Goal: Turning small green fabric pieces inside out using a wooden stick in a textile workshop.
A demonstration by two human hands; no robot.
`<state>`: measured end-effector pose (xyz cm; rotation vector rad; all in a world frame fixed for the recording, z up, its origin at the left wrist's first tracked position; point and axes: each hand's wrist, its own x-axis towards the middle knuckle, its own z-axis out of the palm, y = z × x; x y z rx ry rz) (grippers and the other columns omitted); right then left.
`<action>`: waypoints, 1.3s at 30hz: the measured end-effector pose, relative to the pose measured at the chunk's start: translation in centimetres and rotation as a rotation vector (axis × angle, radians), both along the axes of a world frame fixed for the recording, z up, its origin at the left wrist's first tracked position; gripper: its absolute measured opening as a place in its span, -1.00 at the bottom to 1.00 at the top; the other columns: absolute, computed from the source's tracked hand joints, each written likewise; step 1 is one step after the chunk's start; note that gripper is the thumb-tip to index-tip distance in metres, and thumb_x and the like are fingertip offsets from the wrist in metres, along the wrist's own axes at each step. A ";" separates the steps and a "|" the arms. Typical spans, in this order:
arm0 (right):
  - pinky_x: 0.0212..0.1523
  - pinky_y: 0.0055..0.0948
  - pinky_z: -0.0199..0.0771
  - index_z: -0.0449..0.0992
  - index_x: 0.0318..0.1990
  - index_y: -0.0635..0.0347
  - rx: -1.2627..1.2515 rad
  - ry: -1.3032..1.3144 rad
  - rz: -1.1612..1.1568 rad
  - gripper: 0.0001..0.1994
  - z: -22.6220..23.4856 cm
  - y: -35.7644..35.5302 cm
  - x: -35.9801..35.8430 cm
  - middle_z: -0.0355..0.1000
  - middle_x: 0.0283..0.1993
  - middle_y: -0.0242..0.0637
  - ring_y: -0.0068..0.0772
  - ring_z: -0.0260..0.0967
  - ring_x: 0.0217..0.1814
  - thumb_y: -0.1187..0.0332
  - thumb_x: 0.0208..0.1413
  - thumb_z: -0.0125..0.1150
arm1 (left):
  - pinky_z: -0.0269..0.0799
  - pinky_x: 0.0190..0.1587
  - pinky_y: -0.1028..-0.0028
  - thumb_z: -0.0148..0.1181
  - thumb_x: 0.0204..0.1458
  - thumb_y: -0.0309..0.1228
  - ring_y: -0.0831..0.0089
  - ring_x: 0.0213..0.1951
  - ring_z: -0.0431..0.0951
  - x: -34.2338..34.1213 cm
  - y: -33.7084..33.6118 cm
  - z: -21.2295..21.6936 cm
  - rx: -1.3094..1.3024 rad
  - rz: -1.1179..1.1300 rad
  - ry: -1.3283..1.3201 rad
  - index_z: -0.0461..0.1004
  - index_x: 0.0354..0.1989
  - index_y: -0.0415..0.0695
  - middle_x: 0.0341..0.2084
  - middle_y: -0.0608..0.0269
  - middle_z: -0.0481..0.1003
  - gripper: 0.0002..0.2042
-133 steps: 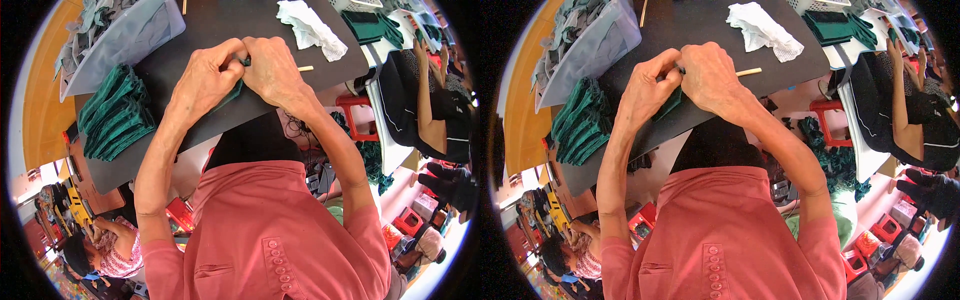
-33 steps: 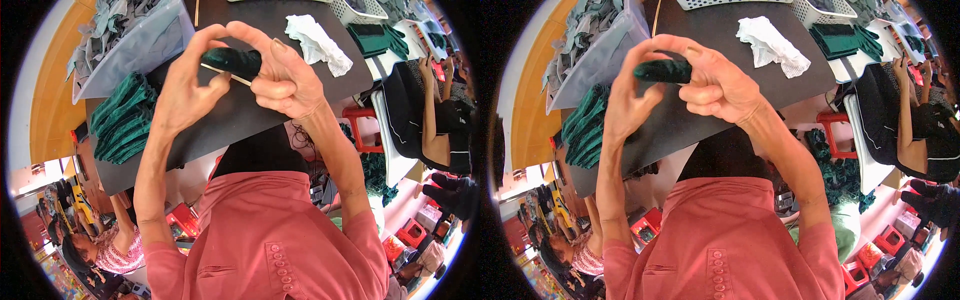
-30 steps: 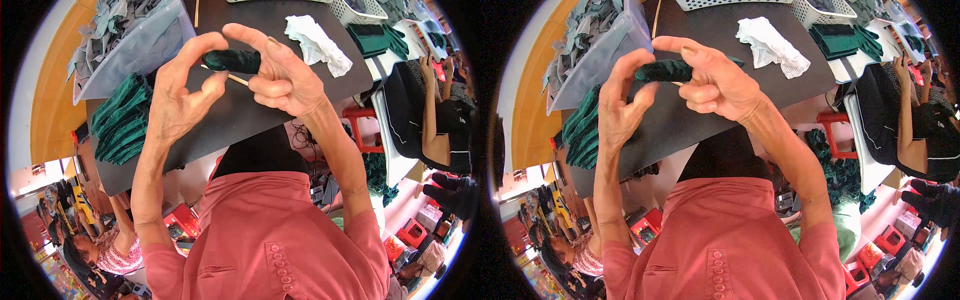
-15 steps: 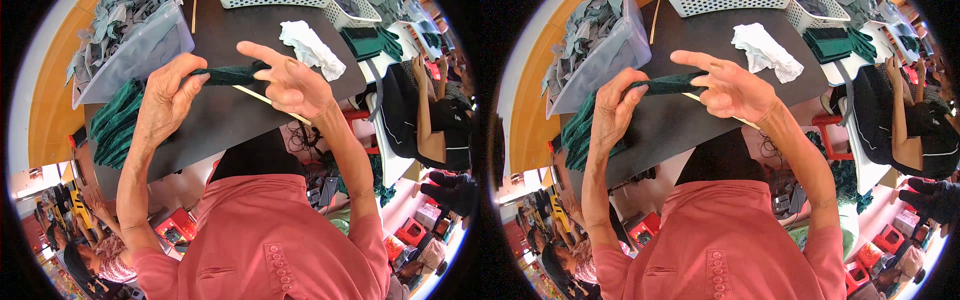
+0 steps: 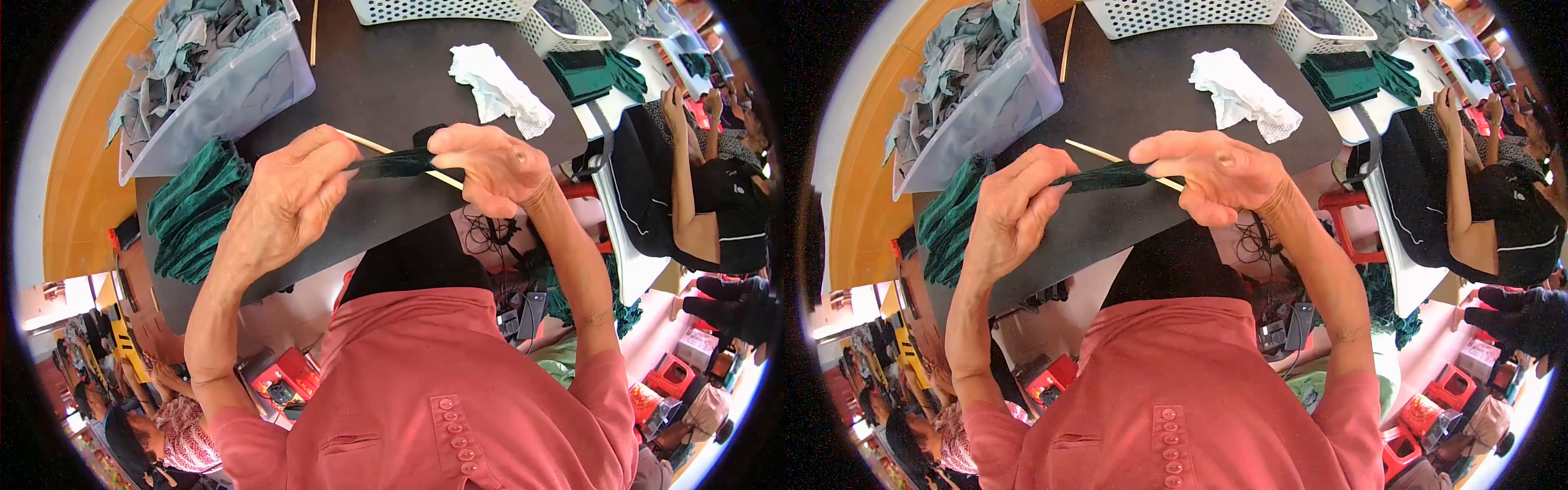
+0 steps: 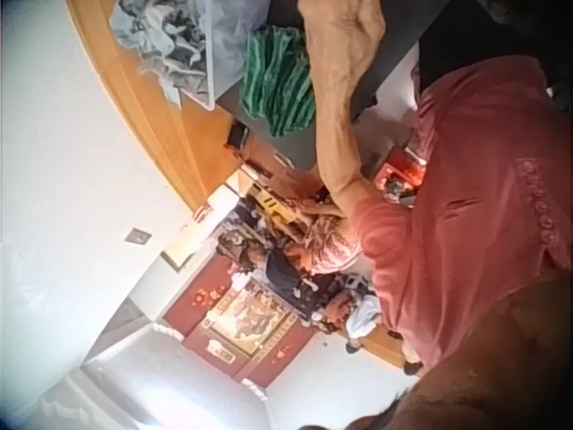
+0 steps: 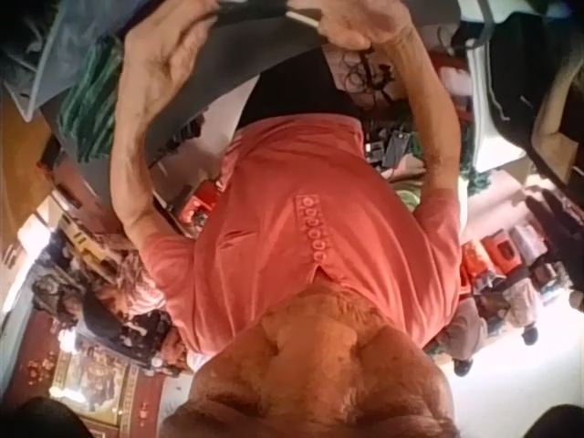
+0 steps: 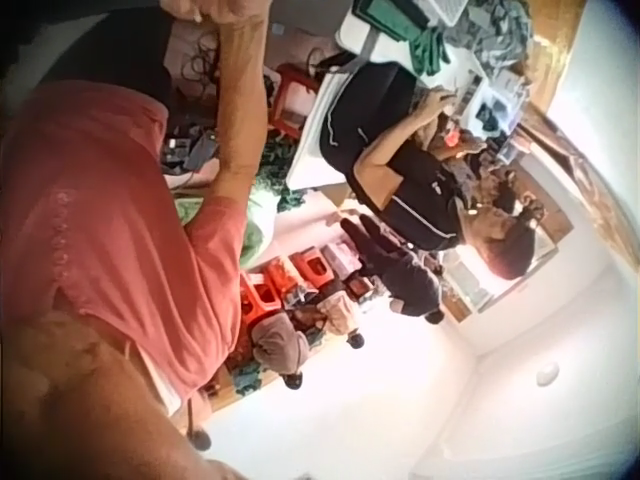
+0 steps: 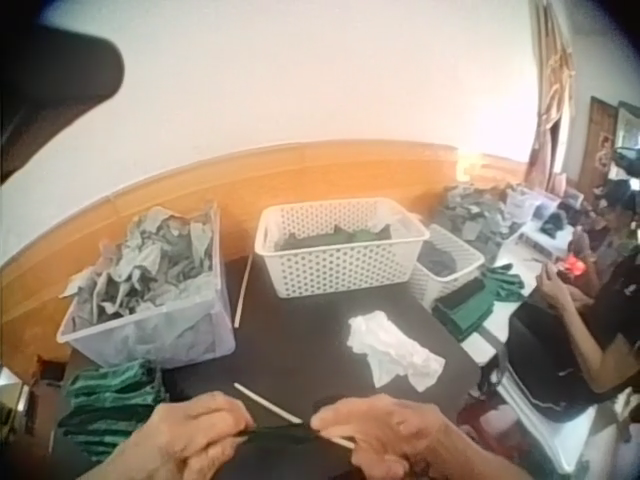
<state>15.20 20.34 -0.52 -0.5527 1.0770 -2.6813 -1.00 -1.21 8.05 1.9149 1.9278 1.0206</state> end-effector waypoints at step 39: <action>-0.16 -0.50 0.43 0.12 0.23 0.20 0.695 0.070 -0.765 -0.36 1.8 -3.3 -3.0 0.24 0.15 -0.11 -0.30 0.33 0.03 0.28 0.01 0.23 | 0.27 -0.29 0.69 -0.04 0.08 -0.50 0.73 -0.39 0.37 0.6 2.6 -2.8 0.157 0.328 -1.215 0.46 -0.30 -0.14 -0.42 0.51 0.43 -0.88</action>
